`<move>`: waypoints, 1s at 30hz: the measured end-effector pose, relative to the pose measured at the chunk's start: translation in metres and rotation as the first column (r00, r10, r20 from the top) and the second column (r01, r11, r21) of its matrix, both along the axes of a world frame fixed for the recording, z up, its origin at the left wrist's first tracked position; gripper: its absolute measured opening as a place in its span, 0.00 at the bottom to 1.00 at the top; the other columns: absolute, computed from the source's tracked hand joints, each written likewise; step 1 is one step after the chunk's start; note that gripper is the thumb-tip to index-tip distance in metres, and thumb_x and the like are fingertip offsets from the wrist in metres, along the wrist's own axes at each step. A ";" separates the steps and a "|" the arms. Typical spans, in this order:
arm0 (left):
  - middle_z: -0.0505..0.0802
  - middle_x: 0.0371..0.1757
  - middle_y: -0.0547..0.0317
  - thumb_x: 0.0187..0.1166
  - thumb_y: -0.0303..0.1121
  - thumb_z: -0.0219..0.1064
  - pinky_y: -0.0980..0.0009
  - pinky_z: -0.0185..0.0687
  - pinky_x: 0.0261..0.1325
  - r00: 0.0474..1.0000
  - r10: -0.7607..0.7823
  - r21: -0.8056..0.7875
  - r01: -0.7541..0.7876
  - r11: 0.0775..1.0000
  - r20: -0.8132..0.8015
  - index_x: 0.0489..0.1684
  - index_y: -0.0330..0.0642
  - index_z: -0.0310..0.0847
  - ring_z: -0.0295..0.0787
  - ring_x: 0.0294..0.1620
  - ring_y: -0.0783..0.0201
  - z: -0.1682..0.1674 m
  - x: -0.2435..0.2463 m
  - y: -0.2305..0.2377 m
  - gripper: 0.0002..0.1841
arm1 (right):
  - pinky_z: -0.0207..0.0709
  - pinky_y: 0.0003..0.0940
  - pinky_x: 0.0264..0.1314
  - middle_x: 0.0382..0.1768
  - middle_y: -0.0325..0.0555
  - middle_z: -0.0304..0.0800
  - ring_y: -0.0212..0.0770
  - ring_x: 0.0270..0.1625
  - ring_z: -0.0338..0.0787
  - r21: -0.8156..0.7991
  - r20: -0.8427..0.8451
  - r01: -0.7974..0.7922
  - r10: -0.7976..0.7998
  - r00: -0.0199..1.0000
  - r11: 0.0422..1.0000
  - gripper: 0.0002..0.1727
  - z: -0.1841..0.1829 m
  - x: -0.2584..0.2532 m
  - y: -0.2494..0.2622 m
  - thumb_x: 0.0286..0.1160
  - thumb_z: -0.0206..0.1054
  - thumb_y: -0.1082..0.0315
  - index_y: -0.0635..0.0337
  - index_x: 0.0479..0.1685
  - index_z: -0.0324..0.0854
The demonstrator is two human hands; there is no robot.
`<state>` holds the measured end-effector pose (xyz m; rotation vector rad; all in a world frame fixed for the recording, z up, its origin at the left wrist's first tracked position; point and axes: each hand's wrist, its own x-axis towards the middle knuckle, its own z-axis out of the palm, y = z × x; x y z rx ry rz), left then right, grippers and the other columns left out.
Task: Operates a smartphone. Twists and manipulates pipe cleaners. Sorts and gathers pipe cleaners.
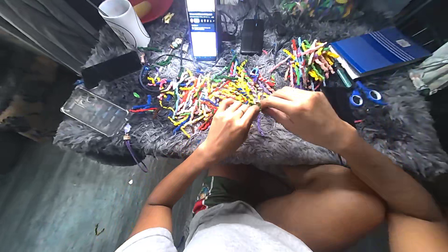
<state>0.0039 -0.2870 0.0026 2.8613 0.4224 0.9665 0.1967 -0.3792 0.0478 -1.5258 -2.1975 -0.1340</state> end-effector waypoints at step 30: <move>0.72 0.14 0.85 0.88 0.38 0.62 0.94 0.52 0.22 0.797 -0.405 -0.890 0.442 -0.114 0.448 0.16 0.49 0.77 0.61 0.18 0.94 0.022 -0.079 -0.025 0.21 | 0.51 0.29 0.18 0.14 0.38 0.66 0.34 0.17 0.66 0.111 -0.052 -0.475 0.482 0.874 0.873 0.24 0.033 -0.030 -0.040 0.92 0.56 0.61 0.58 0.20 0.78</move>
